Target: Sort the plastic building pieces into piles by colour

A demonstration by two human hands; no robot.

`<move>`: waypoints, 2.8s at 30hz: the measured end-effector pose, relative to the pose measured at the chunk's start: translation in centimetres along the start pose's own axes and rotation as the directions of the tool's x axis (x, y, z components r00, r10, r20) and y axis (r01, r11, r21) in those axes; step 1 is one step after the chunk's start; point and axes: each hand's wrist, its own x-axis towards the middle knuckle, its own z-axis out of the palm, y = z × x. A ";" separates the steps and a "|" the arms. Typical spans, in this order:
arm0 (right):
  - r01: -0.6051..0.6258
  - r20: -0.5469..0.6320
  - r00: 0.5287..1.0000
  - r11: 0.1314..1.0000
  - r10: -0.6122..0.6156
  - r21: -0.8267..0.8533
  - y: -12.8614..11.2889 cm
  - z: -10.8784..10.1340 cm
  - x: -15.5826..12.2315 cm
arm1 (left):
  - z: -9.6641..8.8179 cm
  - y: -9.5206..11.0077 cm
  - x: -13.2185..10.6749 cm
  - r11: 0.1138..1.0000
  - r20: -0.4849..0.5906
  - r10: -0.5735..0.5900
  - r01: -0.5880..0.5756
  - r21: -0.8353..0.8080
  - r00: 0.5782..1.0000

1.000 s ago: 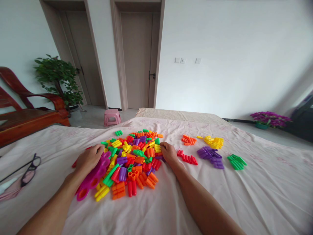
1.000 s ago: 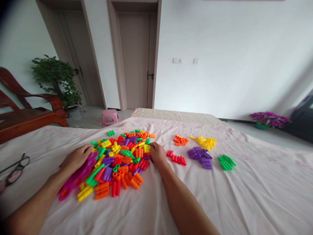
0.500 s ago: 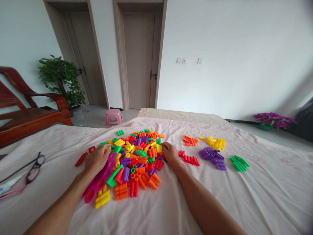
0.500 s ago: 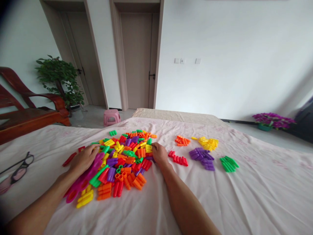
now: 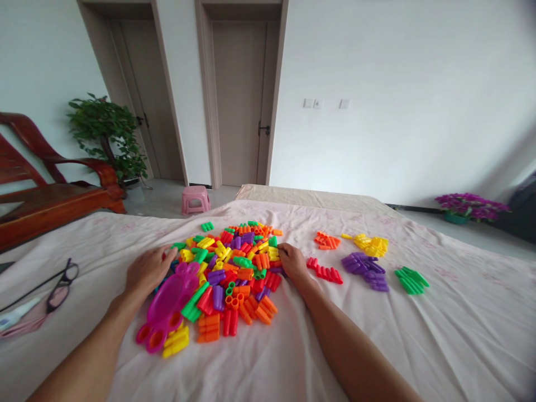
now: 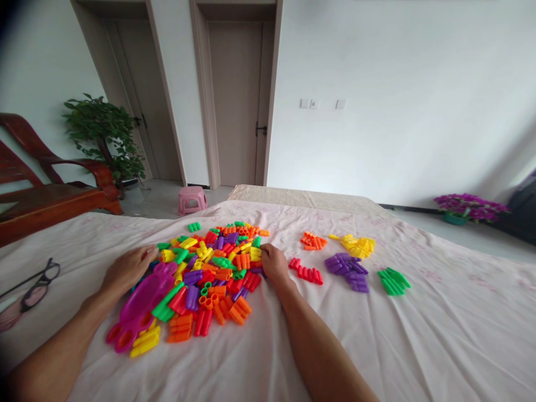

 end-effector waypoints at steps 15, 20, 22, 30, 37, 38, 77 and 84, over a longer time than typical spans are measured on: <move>-0.006 -0.004 1.000 1.000 0.006 -0.019 0.0 0.1 0.2 | 2.6 4.5 1.9 0.833 0.085 0.165 -0.093 -0.545 0.983; -0.008 -0.002 1.000 1.000 0.008 -0.022 0.1 0.1 0.2 | 2.7 6.4 2.6 0.790 0.065 0.202 -0.124 -0.600 0.977; -0.005 -0.004 1.000 1.000 0.005 -0.022 0.1 0.1 0.2 | 2.8 7.2 2.8 0.781 0.061 0.220 -0.138 -0.609 0.974; 0.024 -0.025 0.999 0.999 -0.023 0.041 0.1 0.1 -0.1 | 2.9 7.6 4.5 0.793 -0.008 0.280 -0.236 -0.562 0.960; 0.007 -0.033 0.999 1.000 -0.006 0.024 0.6 0.5 0.2 | 3.7 4.0 7.1 0.865 0.050 0.169 -0.124 -0.486 0.984; 0.002 -0.035 0.999 1.000 -0.001 0.025 0.7 0.6 0.2 | 3.8 4.1 7.0 0.864 0.062 0.176 -0.124 -0.487 0.982; 0.017 0.172 0.975 0.821 -0.140 0.570 1.1 -2.4 -3.2 | 3.8 -1.7 0.1 0.904 0.075 0.178 -0.133 -0.406 0.981; 0.202 0.006 0.979 0.975 -0.203 0.089 -0.1 -3.3 -4.7 | 3.6 -1.7 0.2 0.921 0.095 0.170 -0.124 -0.368 0.981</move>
